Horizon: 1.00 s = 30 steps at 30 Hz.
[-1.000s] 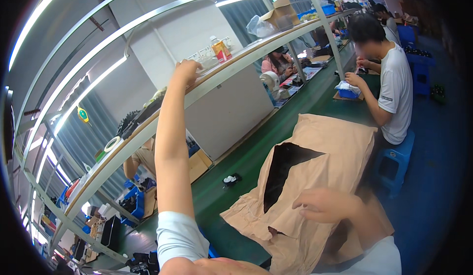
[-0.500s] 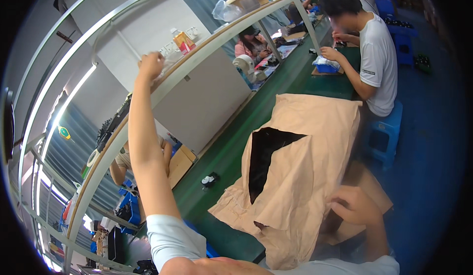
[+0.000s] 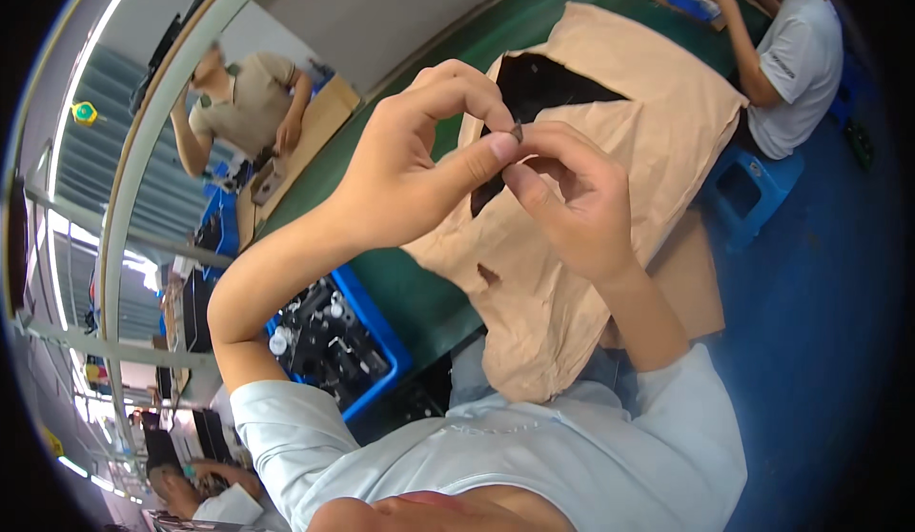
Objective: Inspecting and organizing small mechanical components at a factory assembly line workstation.
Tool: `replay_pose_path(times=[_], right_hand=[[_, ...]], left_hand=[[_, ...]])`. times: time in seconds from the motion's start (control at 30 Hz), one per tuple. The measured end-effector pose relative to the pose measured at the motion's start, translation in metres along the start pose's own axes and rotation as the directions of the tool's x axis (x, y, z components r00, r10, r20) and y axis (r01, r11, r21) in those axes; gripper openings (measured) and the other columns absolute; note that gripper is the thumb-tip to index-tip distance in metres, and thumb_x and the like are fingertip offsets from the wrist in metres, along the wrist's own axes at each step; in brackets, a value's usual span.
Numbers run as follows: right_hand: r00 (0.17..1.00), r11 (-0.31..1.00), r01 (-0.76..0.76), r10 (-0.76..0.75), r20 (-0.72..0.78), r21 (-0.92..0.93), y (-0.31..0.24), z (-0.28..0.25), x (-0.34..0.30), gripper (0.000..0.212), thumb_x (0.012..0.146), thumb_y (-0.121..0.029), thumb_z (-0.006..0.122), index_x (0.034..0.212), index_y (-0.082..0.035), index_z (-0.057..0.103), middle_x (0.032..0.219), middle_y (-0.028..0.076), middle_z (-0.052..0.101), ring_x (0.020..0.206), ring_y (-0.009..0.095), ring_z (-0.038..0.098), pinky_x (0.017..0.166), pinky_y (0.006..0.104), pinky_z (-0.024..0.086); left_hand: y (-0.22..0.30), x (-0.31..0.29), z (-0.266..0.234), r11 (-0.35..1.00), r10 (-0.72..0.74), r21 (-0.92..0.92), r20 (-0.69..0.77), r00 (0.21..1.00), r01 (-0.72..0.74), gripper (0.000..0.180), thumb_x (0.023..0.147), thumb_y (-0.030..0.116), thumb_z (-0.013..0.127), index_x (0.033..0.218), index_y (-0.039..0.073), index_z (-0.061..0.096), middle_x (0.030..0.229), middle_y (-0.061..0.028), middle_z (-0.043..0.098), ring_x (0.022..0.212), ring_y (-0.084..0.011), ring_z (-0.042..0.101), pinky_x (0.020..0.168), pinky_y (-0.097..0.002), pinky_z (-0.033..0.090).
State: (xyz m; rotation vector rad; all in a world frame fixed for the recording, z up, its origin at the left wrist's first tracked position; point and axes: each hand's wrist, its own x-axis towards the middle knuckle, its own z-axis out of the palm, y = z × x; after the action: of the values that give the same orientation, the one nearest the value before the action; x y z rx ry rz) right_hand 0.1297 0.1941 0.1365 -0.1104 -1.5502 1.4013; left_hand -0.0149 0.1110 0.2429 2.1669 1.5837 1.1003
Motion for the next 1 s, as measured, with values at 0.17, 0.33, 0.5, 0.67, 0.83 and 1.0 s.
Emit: replay_pose_path(times=[0.17, 0.33, 0.5, 0.67, 0.83, 1.0], right_hand=[[0.997, 0.999, 0.013, -0.016, 0.07, 0.037, 0.019, 0.006, -0.011, 0.019, 0.081, 0.003, 0.067, 0.1, 0.003, 0.064, 0.096, 0.009, 0.064, 0.083, 0.017, 0.059, 0.074, 0.0244, 0.049], [0.994, 0.994, -0.097, 0.093, -0.062, -0.053, 0.015, 0.035, -0.023, 0.013, 0.08, 0.004, 0.067, 0.092, 0.002, 0.065, 0.092, 0.01, 0.065, 0.08, 0.016, 0.058, 0.07, 0.0235, 0.048], [0.997, 0.977, -0.06, 0.049, -0.056, -0.205, 0.02, 0.039, -0.028, 0.009, 0.08, 0.002, 0.068, 0.088, 0.001, 0.064, 0.089, 0.01, 0.065, 0.079, 0.016, 0.059, 0.07, 0.0233, 0.048], [0.989, 0.961, -0.123, 0.097, -0.114, -0.246, 0.019, 0.026, -0.032, 0.004, 0.08, 0.002, 0.066, 0.08, 0.001, 0.062, 0.086, 0.009, 0.066, 0.076, 0.017, 0.06, 0.072, 0.0251, 0.049], [0.963, 0.918, -0.222, 0.154, -0.22, -0.328, 0.004, -0.025, -0.068, 0.006, 0.086, 0.004, 0.055, 0.083, 0.0, 0.058, 0.091, 0.009, 0.063, 0.081, 0.016, 0.056, 0.08, 0.0266, 0.045], [0.917, 0.842, -0.257, 0.059, -0.394, -0.473, -0.01, -0.073, -0.108, 0.012, 0.095, -0.004, 0.049, 0.085, -0.005, 0.054, 0.088, 0.008, 0.06, 0.082, 0.016, 0.052, 0.081, 0.0266, 0.042]], left_hand=[[-0.037, -0.033, -0.001, 0.946, -0.12, -0.3, 0.028, 0.992, 0.123, 0.002, 0.086, 0.004, 0.064, 0.088, 0.004, 0.064, 0.098, -0.0058, 0.057, 0.094, -0.0195, 0.051, 0.083, -0.0297, 0.041], [-0.074, -0.054, 0.018, 0.866, -0.089, -0.497, -0.045, 0.995, 0.056, 0.002, 0.086, 0.003, 0.064, 0.088, 0.003, 0.064, 0.101, -0.0065, 0.057, 0.096, -0.0182, 0.051, 0.083, -0.0295, 0.041], [-0.078, -0.055, 0.04, 0.854, -0.033, -0.52, -0.105, 0.994, -0.026, 0.008, 0.087, 0.005, 0.065, 0.094, 0.002, 0.063, 0.108, -0.0103, 0.056, 0.097, -0.0186, 0.051, 0.086, -0.03, 0.041], [-0.145, -0.052, -0.02, 0.993, -0.066, -0.105, -0.044, 0.997, 0.061, 0.04, 0.085, 0.022, 0.066, 0.12, 0.003, 0.059, 0.117, -0.013, 0.061, 0.104, -0.0236, 0.057, 0.09, -0.0348, 0.047], [-0.312, -0.146, -0.126, 0.232, -0.801, 0.833, -0.13, 0.585, 0.503, 0.071, 0.073, 0.032, 0.076, 0.131, 0.001, 0.048, 0.123, -0.0187, 0.06, 0.109, -0.0376, 0.061, 0.09, -0.0439, 0.051], [-0.394, -0.257, -0.154, 0.099, -0.965, 0.832, -0.054, 0.257, 0.547, 0.076, 0.067, 0.029, 0.082, 0.129, 0.002, 0.049, 0.118, -0.0188, 0.065, 0.107, -0.038, 0.063, 0.091, -0.0454, 0.052]])
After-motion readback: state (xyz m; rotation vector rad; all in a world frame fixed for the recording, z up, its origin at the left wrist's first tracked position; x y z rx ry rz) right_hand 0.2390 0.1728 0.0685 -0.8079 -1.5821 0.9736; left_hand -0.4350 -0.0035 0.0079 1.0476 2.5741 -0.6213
